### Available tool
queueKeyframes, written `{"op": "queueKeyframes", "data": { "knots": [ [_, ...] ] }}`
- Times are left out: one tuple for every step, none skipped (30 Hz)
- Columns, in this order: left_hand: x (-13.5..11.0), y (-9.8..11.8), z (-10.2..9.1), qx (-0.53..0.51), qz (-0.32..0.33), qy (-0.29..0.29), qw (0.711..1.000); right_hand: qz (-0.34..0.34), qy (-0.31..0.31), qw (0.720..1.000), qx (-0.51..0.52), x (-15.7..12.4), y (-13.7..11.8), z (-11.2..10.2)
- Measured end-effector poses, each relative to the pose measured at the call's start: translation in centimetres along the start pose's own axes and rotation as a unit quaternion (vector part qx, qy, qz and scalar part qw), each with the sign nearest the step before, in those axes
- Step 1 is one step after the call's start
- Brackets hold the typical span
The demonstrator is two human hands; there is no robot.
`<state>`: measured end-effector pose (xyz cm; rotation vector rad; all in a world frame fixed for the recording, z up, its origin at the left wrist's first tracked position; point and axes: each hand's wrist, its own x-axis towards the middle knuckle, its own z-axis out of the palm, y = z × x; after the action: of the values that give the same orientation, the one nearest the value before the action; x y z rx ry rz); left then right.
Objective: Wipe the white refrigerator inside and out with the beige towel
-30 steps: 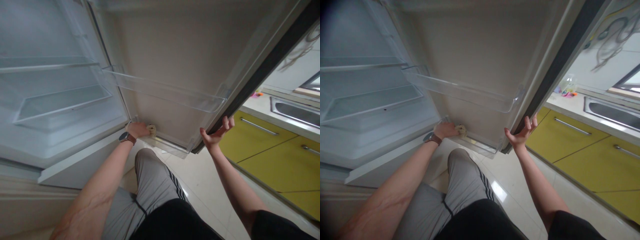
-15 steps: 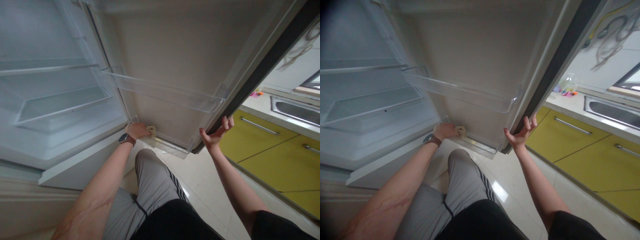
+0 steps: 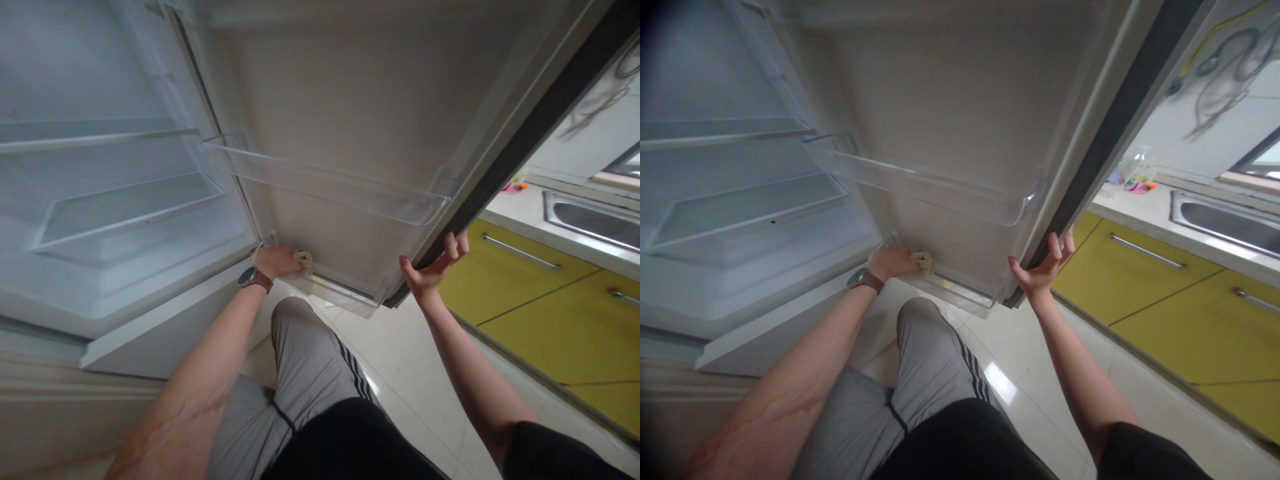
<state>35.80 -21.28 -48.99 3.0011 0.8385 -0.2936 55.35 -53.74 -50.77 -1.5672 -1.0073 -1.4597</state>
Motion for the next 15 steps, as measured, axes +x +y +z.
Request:
{"op": "queueKeyframes", "data": {
  "knots": [
    [0.09, -0.06, 0.08, 0.000, -0.001, -0.001, 1.000, 0.002, -0.001, 1.000, -0.001, -0.01, 0.01, 0.01],
    [0.18, -0.11, 0.17, 0.001, -0.001, -0.001, 1.000, 0.004, -0.002, 1.000, -0.002, -0.03, 0.03, 0.02],
    [0.26, -0.16, 0.24, 0.001, 0.000, -0.001, 1.000, 0.005, -0.003, 1.000, -0.001, -0.04, 0.05, 0.03],
    [0.32, -0.19, 0.30, 0.002, 0.002, -0.001, 1.000, 0.006, -0.004, 1.000, 0.000, -0.06, 0.08, 0.04],
    [0.35, -0.22, 0.34, 0.001, 0.003, -0.001, 1.000, 0.008, -0.005, 1.000, 0.001, -0.08, 0.10, 0.05],
    [0.37, -0.23, 0.37, 0.000, 0.004, -0.001, 1.000, 0.010, -0.007, 1.000, 0.001, -0.10, 0.13, 0.07],
    [0.37, -0.23, 0.37, -0.002, 0.004, 0.000, 1.000, 0.012, -0.009, 1.000, 0.000, -0.13, 0.15, 0.08],
    [0.35, -0.22, 0.36, -0.004, 0.003, 0.001, 1.000, 0.014, -0.011, 1.000, -0.003, -0.17, 0.18, 0.09],
    [0.33, -0.21, 0.34, -0.006, 0.001, 0.002, 1.000, 0.017, -0.013, 1.000, -0.006, -0.23, 0.21, 0.11],
    [0.30, -0.19, 0.30, -0.008, 0.000, 0.004, 1.000, 0.020, -0.013, 1.000, -0.008, -0.29, 0.24, 0.13],
    [0.26, -0.16, 0.26, -0.009, -0.002, 0.003, 1.000, 0.023, -0.013, 1.000, -0.009, -0.37, 0.28, 0.14],
    [0.22, -0.13, 0.21, -0.010, -0.004, 0.001, 1.000, 0.027, -0.012, 1.000, -0.009, -0.45, 0.33, 0.16],
    [0.17, -0.10, 0.16, -0.011, -0.006, -0.001, 1.000, 0.031, -0.010, 0.999, -0.007, -0.54, 0.39, 0.19],
    [0.12, -0.08, 0.12, -0.011, -0.007, -0.002, 1.000, 0.034, -0.010, 0.999, -0.006, -0.64, 0.45, 0.20],
    [0.07, -0.05, 0.08, -0.011, -0.006, -0.002, 1.000, 0.035, -0.009, 0.999, -0.005, -0.73, 0.50, 0.22]
  ]
}}
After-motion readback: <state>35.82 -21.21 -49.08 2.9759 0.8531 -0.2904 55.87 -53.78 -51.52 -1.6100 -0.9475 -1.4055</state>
